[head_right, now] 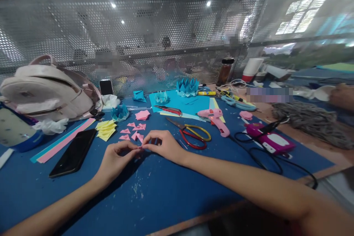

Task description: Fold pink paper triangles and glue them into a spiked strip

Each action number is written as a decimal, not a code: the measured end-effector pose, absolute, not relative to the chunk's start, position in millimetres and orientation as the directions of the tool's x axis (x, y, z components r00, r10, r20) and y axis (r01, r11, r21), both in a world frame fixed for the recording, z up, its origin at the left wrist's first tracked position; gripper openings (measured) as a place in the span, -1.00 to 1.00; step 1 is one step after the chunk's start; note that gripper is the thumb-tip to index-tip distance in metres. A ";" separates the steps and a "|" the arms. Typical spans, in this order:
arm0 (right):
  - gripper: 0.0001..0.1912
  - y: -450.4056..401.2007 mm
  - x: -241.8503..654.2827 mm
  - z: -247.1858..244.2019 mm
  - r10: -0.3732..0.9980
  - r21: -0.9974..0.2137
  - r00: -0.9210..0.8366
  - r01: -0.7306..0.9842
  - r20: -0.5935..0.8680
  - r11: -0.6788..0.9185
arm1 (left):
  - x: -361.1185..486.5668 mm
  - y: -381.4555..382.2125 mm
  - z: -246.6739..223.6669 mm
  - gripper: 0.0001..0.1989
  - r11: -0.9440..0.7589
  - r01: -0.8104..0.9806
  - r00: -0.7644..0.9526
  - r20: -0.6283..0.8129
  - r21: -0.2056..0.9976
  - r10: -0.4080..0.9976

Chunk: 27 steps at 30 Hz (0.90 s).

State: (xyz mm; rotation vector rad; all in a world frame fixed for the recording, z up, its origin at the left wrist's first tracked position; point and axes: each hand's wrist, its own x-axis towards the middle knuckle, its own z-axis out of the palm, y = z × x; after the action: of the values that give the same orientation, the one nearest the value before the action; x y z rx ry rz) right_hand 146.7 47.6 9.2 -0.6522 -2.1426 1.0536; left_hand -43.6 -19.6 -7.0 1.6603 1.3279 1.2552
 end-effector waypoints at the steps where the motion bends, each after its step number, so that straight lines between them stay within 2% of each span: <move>1: -0.82 47.3 147.3 9.7 0.661 -0.808 -0.666 0.145 0.346 0.570 | -43.1 -19.3 -6.8 -0.86 -0.259 0.307 0.027 0.264 0.916 0.964; 13: -0.89 52.2 153.3 2.4 0.515 -0.612 -0.606 0.058 0.606 0.788 | -42.1 -16.9 -4.9 -0.81 -0.183 0.066 0.029 0.182 0.981 0.983; 15: -0.88 52.9 155.5 1.9 0.440 -0.520 -0.606 0.052 0.663 0.853 | -42.0 -16.7 -5.2 -0.78 -0.153 0.040 0.036 0.151 0.987 0.988; 18: -0.88 55.7 158.6 1.9 0.255 -0.284 -0.645 0.060 0.721 0.957 | -41.9 -16.2 -6.3 -0.79 -0.123 0.019 0.046 0.122 0.992 0.991; 20: -0.87 58.4 160.4 2.2 0.164 -0.171 -0.684 0.057 0.711 0.984 | -42.0 -15.7 -7.2 -0.81 -0.113 0.007 0.058 0.112 0.994 0.992; 22: -0.84 61.0 161.9 2.4 0.109 -0.111 -0.728 0.046 0.677 0.993 | -42.1 -15.0 -7.8 -0.80 -0.102 -0.009 0.067 0.102 0.995 0.993; 25: -0.80 62.8 163.0 2.5 0.090 -0.082 -0.768 0.049 0.635 0.995 | -41.9 -14.1 -7.9 -0.78 -0.075 -0.019 0.091 0.077 0.997 0.993; 27: -0.80 62.1 162.9 2.9 0.106 -0.108 -0.786 0.050 0.609 0.993 | -41.4 -14.1 -7.7 -0.77 -0.054 -0.010 0.117 0.054 0.999 0.992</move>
State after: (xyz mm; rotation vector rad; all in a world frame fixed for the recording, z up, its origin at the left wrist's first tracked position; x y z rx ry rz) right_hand 162.9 62.1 2.9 -0.1083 -2.4753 0.1125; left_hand -41.4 -14.1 -7.7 1.2969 1.0905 1.1641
